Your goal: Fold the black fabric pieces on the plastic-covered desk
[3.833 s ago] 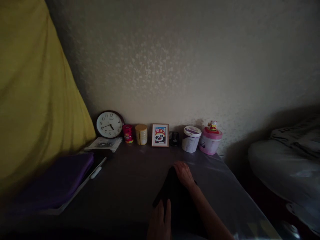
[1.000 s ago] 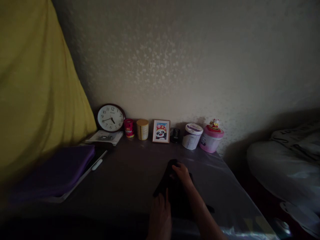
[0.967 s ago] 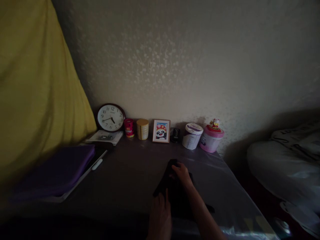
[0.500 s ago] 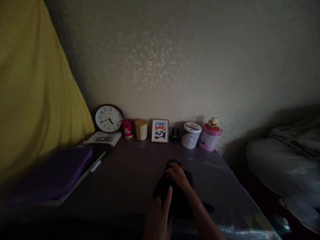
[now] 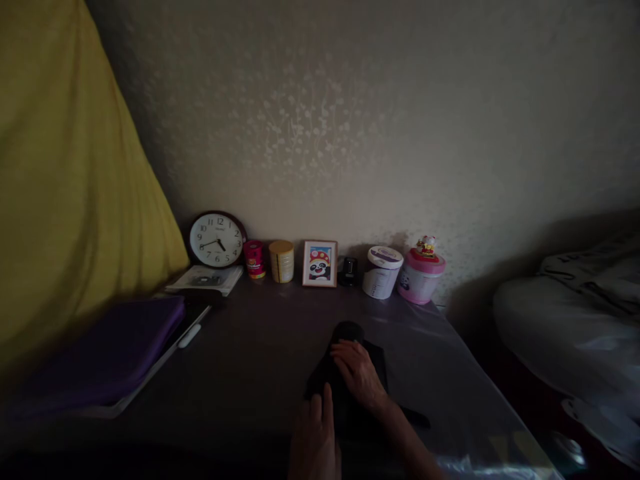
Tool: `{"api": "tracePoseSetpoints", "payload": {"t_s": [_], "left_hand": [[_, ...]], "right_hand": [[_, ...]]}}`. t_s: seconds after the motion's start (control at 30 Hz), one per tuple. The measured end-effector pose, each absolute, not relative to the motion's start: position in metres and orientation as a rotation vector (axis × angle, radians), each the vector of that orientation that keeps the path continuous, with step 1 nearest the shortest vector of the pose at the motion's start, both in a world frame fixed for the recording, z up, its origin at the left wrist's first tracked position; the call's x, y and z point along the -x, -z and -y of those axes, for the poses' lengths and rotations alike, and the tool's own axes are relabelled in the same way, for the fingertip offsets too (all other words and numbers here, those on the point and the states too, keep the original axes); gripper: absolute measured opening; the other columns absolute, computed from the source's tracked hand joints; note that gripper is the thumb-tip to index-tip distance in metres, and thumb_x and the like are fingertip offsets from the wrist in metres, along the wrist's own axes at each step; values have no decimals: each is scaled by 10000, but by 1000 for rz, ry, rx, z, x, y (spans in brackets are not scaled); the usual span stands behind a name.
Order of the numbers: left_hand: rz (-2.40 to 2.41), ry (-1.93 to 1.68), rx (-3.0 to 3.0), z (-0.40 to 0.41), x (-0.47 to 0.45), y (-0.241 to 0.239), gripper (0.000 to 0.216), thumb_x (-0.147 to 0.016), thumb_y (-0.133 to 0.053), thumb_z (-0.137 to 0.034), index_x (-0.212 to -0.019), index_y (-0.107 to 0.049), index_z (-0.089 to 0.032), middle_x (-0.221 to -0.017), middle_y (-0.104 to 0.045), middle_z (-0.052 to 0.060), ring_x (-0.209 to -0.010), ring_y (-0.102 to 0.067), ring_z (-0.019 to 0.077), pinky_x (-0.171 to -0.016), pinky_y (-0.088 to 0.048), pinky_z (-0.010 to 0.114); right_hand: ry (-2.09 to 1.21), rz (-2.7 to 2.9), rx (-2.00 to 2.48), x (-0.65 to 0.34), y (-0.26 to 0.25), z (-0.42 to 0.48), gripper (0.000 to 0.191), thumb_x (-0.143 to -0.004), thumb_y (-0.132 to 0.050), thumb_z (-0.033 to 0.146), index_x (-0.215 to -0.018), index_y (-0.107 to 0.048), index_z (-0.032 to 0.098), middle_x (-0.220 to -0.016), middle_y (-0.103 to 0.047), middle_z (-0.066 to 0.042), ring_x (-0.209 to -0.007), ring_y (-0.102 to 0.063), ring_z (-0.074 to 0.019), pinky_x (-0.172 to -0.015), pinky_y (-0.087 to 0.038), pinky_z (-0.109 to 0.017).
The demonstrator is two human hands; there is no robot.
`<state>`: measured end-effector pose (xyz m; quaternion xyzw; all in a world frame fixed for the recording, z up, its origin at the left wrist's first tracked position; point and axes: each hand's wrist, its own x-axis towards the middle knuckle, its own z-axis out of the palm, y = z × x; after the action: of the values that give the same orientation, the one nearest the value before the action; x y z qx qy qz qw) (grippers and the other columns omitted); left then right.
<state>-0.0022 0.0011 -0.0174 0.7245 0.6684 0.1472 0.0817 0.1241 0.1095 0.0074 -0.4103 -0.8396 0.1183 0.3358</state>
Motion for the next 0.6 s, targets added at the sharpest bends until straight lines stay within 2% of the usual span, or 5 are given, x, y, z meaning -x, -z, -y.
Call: {"api": "tracePoseSetpoints", "payload": {"t_s": [0.1,0.23,0.4,0.6], "left_hand": [[-1998,-425,-2143,-2,2,15,748,-681,-441,-59,-1388,-211,-137,-1260,-480,117,-1094,-445,242,-944,-327,355],[-1954,-383,-2133,-3,6,16,735,-703,-460,-112,-1389,-198,-127,-1301,-453,136,-1136,-424,266,-948,-326,381],[-1961,-411,-2132,-4,8,17,739,-696,-484,-145,-1383,-214,-113,-1318,-441,144,-1145,-429,260,-952,-326,372],[-1983,-334,-2111,-3,9,5,742,-702,-515,-181,-1384,-223,-144,-1310,-438,163,-1158,-433,285,-951,-333,393]], "right_hand": [[-243,2177,1133,-133,1,-148,280,-893,-394,251,-1033,-637,239,-1099,-653,-38,-1160,-486,-201,-1023,-278,-467],[-145,2084,1307,-143,-3,-180,303,-877,-382,226,-1052,-626,187,-1120,-638,-82,-1112,-526,-212,-975,-351,-424],[-60,1914,1363,-142,-3,-148,303,-876,-397,282,-1068,-608,180,-1067,-646,-91,-1009,-568,-213,-918,-412,-392],[-103,1891,1329,-126,22,-122,321,-859,-385,243,-1083,-601,166,-1193,-586,-109,-1140,-498,-238,-968,-383,-442]]}}
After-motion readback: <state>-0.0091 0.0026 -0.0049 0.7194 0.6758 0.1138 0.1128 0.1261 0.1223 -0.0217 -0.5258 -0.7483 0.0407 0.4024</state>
